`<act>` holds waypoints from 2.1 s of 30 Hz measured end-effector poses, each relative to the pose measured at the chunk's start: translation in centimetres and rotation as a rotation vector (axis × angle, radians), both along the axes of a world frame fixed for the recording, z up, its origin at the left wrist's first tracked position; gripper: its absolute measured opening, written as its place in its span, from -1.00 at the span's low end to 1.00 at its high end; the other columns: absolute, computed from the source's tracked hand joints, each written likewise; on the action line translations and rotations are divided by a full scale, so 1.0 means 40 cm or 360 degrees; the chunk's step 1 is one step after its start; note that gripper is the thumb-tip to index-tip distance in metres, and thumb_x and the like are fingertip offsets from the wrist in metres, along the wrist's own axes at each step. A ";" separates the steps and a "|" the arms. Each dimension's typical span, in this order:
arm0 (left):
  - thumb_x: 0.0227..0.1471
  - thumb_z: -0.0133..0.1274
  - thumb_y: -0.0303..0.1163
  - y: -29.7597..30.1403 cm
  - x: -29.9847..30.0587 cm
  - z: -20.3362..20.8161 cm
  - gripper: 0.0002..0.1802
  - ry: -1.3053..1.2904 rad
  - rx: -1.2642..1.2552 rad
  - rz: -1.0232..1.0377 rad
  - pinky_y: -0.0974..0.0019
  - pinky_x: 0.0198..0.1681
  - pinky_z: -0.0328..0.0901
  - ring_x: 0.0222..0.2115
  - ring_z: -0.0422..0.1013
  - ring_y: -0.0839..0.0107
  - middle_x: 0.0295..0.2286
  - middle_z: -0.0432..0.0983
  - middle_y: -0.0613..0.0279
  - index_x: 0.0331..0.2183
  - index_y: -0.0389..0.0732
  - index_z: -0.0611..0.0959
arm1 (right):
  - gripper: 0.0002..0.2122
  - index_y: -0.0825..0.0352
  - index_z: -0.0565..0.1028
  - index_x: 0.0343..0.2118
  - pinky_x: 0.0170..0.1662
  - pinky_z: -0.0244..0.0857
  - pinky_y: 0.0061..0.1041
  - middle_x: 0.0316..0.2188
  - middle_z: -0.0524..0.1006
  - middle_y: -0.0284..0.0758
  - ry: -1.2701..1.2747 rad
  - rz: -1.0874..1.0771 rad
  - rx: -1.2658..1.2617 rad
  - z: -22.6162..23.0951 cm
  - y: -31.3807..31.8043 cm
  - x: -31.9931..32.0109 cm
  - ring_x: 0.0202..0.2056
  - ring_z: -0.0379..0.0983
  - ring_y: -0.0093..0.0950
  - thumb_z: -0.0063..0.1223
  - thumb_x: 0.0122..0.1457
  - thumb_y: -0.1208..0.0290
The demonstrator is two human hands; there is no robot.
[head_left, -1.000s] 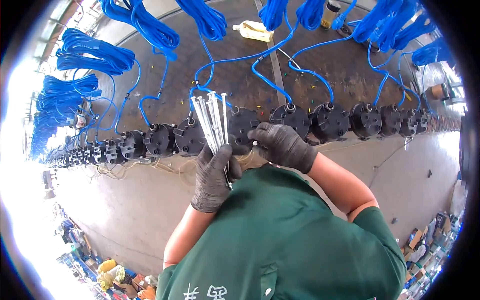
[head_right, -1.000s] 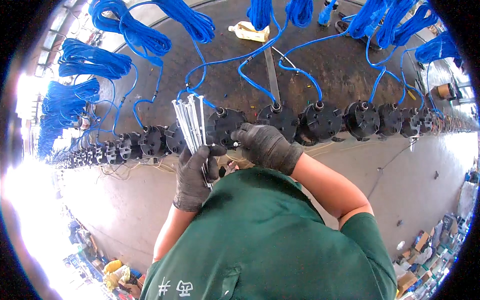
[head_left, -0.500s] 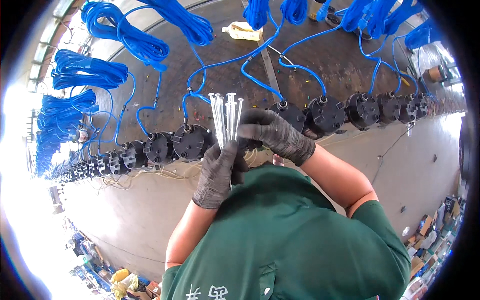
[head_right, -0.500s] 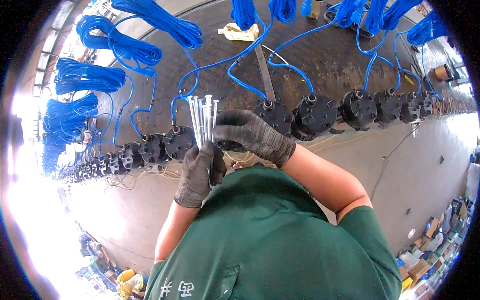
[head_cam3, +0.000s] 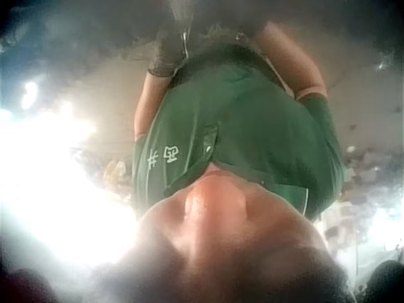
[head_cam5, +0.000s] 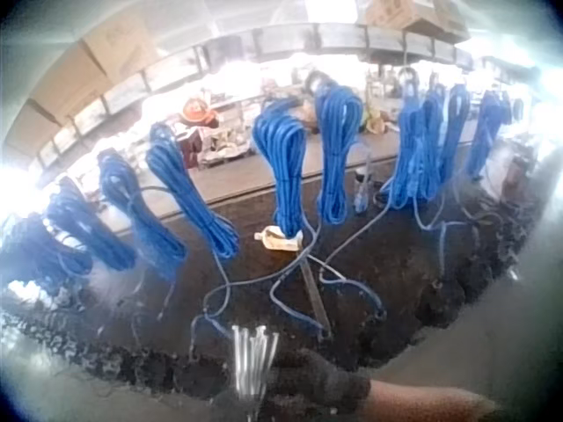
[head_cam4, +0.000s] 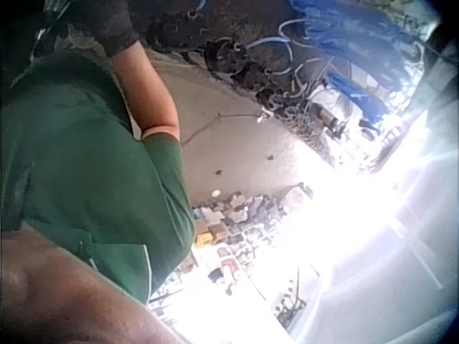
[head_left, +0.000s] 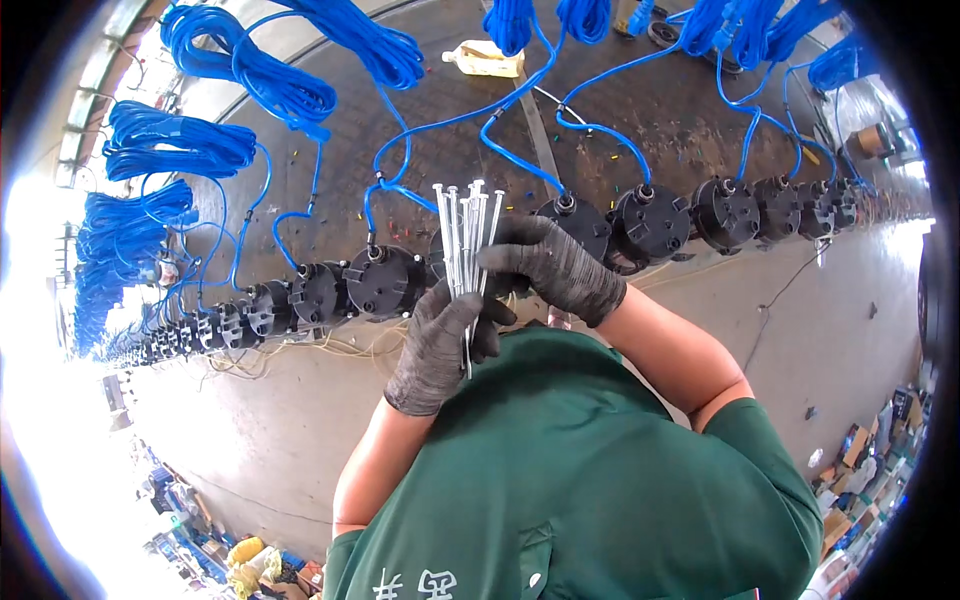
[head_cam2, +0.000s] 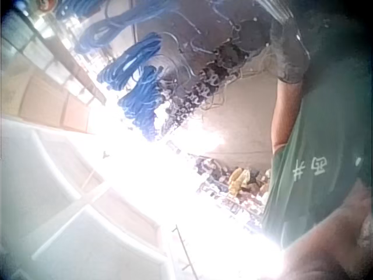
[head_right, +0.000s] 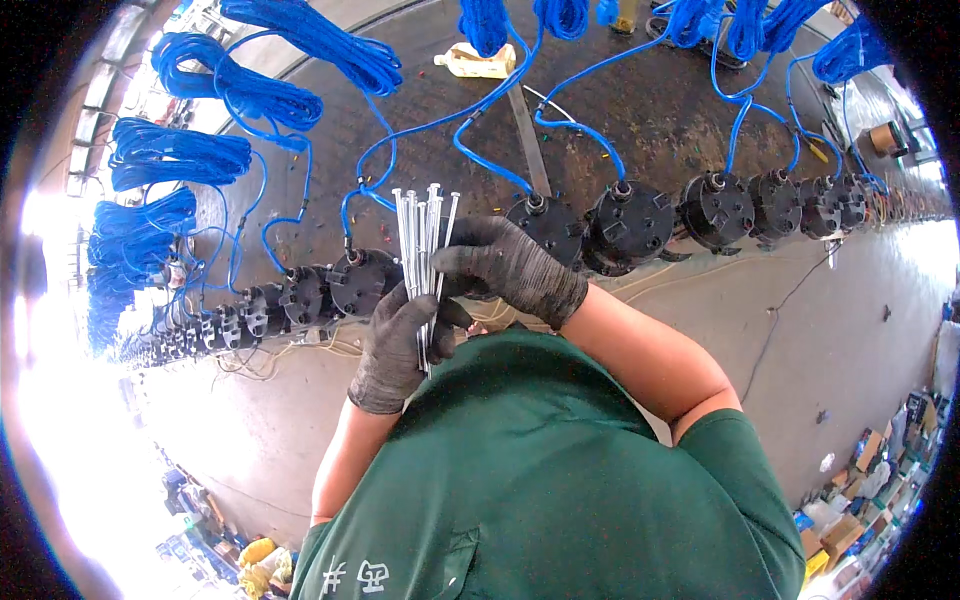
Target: The person holds a bundle of long bolts and inserts them one by one into the top covers of motor casings along the assembly line by hand.
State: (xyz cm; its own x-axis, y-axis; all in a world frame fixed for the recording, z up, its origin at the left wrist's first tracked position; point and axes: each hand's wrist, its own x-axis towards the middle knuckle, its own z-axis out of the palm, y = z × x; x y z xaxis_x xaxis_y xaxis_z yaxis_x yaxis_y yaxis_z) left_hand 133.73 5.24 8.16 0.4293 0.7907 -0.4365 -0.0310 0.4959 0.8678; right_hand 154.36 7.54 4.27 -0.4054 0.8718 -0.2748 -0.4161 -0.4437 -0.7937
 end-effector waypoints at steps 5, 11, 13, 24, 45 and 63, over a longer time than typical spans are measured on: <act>0.24 0.04 -0.24 -0.002 -0.009 -0.014 -0.61 -0.0004 -0.0050 0.0158 0.44 -0.52 0.43 -0.49 0.57 0.41 -0.31 0.63 0.06 -0.01 -0.27 0.50 | -0.77 0.36 0.58 -0.10 -0.19 0.45 -0.55 -0.28 0.61 -0.39 -0.0219 -0.0214 0.0068 0.011 0.001 0.002 -0.27 0.52 -0.64 0.21 0.26 0.35; 0.21 0.01 -0.43 -0.005 -0.065 -0.064 -0.60 -0.0172 -0.0236 0.0521 0.33 -0.49 0.53 -0.45 0.59 0.32 -0.23 0.61 -0.04 0.07 -0.31 0.44 | -0.77 0.31 0.45 -0.08 -0.40 0.44 -0.37 -0.37 0.58 -0.26 -0.1056 -0.0968 0.0980 -0.007 0.047 0.058 -0.42 0.57 -0.36 0.19 0.24 0.45; 0.24 -0.02 -0.46 -0.010 -0.076 -0.061 -0.58 -0.0215 -0.0202 0.0565 0.35 -0.49 0.52 -0.45 0.59 0.32 -0.19 0.60 -0.09 0.11 -0.34 0.40 | -0.76 0.32 0.44 -0.06 -0.42 0.43 -0.31 -0.35 0.57 -0.16 -0.1374 -0.0982 0.1265 -0.023 0.060 0.056 -0.43 0.57 -0.25 0.17 0.24 0.47; 0.23 0.04 -0.44 -0.024 -0.088 -0.040 -0.53 -0.0281 -0.0183 0.0598 0.40 -0.47 0.51 -0.39 0.60 0.33 -0.12 0.59 -0.12 0.14 -0.32 0.39 | -0.81 0.34 0.44 -0.12 -0.24 0.44 -0.33 -0.36 0.55 -0.13 -0.1729 -0.0578 0.1364 -0.091 0.107 0.034 -0.33 0.55 -0.16 0.15 0.24 0.50; 0.11 0.10 -0.35 0.001 -0.088 -0.024 -0.47 -0.0222 -0.0016 0.0224 0.35 -0.34 0.51 -0.33 0.62 0.26 -0.12 0.62 -0.03 0.10 -0.33 0.47 | -0.57 0.32 0.45 0.11 0.00 0.41 -0.45 -0.17 0.57 -0.32 -0.0768 -0.0485 0.0816 -0.053 0.042 -0.050 -0.13 0.50 -0.51 0.26 0.17 0.46; 0.21 -0.01 -0.42 0.027 -0.061 -0.048 -0.68 -0.0064 -0.0052 0.0389 0.40 -0.40 0.46 -0.41 0.59 0.34 -0.27 0.62 0.06 -0.03 -0.34 0.52 | -0.88 0.31 0.49 -0.25 -0.40 0.37 -0.53 -0.44 0.56 -0.34 -0.0678 -0.1131 0.0812 0.066 0.027 0.085 -0.48 0.51 -0.57 0.22 0.21 0.48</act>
